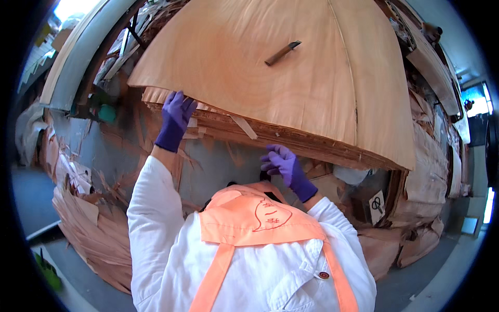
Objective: The person trims wood veneer sheets using a knife, applies adhesive tape to a small veneer patch, and aligns the patch on a large veneer surface.
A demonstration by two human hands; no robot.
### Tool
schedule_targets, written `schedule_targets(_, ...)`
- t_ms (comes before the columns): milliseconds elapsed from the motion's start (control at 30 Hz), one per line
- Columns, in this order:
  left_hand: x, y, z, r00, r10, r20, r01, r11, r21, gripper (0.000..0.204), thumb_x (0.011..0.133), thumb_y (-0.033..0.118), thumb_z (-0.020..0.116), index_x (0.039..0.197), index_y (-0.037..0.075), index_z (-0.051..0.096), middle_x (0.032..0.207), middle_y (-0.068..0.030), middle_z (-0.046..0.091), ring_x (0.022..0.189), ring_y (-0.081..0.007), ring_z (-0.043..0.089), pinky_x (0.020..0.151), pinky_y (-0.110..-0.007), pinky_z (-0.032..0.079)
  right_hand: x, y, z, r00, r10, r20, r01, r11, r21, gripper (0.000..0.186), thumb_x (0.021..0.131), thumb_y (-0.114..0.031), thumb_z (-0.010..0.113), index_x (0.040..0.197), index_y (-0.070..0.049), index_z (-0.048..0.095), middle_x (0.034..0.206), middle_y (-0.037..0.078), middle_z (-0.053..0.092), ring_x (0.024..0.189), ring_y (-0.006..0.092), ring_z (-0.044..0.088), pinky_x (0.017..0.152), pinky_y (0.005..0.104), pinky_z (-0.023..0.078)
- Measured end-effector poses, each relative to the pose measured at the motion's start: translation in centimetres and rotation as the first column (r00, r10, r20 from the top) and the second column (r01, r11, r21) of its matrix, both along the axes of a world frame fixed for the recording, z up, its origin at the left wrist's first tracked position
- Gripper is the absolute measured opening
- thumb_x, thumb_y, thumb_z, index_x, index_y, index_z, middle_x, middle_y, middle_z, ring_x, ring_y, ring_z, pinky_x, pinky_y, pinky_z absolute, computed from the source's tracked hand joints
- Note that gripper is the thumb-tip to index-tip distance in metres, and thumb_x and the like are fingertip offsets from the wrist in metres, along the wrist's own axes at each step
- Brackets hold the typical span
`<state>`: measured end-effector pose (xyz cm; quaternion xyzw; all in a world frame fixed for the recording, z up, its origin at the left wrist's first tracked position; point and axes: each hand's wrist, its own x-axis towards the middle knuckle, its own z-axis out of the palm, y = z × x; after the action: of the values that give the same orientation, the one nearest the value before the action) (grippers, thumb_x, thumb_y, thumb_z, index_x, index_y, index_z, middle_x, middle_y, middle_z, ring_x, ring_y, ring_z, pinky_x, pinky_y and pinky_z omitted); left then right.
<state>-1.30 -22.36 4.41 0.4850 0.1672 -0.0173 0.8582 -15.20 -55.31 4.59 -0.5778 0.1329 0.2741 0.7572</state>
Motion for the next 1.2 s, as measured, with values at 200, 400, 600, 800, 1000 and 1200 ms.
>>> schedule_targets(200,-6.9,-3.2,-4.8,0.961,-0.242,-0.137,0.187,0.927,-0.326,0.031,0.084,0.025,0.060,0.110,0.010,0.050,0.102,-0.0095,0.059,0.089,-0.0234,0.060,0.073,-0.036,0.052,11.7,-4.4,4.5,0.902,0.186,0.391,-0.044,0.938,-0.345,0.036,0.089,-0.023,0.055,0.119,-0.002,0.051,0.088,0.005,0.061,0.067,0.0103,0.060,0.057,0.0232,0.046)
schedule_targets(400,-8.1,-15.8,-2.6,0.910,-0.406,0.091,0.317,0.819,0.479,0.032,0.086,0.024,0.060,0.109,0.003,0.053,0.089,-0.0095,0.061,0.074,-0.0181,0.061,0.057,-0.030,0.052,27.9,-3.9,3.0,0.688,0.549,0.475,0.174,0.510,-0.842,0.038,0.085,-0.029,0.055,0.115,-0.007,0.056,0.089,0.019,0.065,0.076,0.0272,0.065,0.068,0.0356,0.050)
schedule_targets(600,-7.8,-15.6,-2.5,0.896,-0.265,-0.357,0.278,0.960,-0.014,0.026,0.088,0.022,0.055,0.103,0.001,0.059,0.075,-0.0053,0.058,0.056,-0.0136,0.056,0.047,-0.027,0.047,34.0,-2.6,0.7,0.619,0.699,0.359,0.141,0.351,-0.926,0.045,0.088,-0.042,0.046,0.118,-0.008,0.055,0.105,0.020,0.062,0.102,0.0334,0.058,0.086,0.0402,0.045)
schedule_targets(800,-8.4,-13.9,-0.6,0.817,-0.294,-0.496,0.379,0.922,0.077,0.032,0.090,0.031,0.052,0.107,0.003,0.058,0.074,-0.0063,0.061,0.054,-0.0142,0.058,0.047,-0.026,0.046,32.2,-0.5,2.7,0.735,0.643,0.218,0.068,0.250,-0.966,0.041,0.082,-0.039,0.054,0.105,-0.005,0.056,0.097,0.019,0.064,0.094,0.0334,0.061,0.082,0.0397,0.046)
schedule_targets(1000,-8.7,-10.8,2.9,0.873,-0.093,-0.478,0.339,0.821,0.459,0.045,0.090,0.042,0.052,0.113,0.003,0.054,0.090,-0.0119,0.065,0.069,-0.0168,0.065,0.058,-0.024,0.051,33.1,-7.4,-1.8,0.817,0.273,0.507,-0.082,0.926,-0.367,0.011,0.074,-0.001,0.058,0.079,-0.008,0.051,0.065,0.002,0.054,0.053,0.0127,0.052,0.050,0.0297,0.046)
schedule_targets(1200,-5.8,-16.8,4.9,0.919,-0.284,0.272,0.381,0.816,-0.434,0.062,0.088,0.032,0.055,0.138,0.004,0.031,0.137,-0.0136,0.040,0.125,-0.0244,0.041,0.102,-0.040,0.035,16.5,1.0,8.7,0.413,0.600,0.685,-0.484,0.782,-0.393,0.015,0.078,-0.005,0.064,0.091,-0.002,0.057,0.082,0.003,0.059,0.076,0.0090,0.053,0.070,0.0267,0.046)
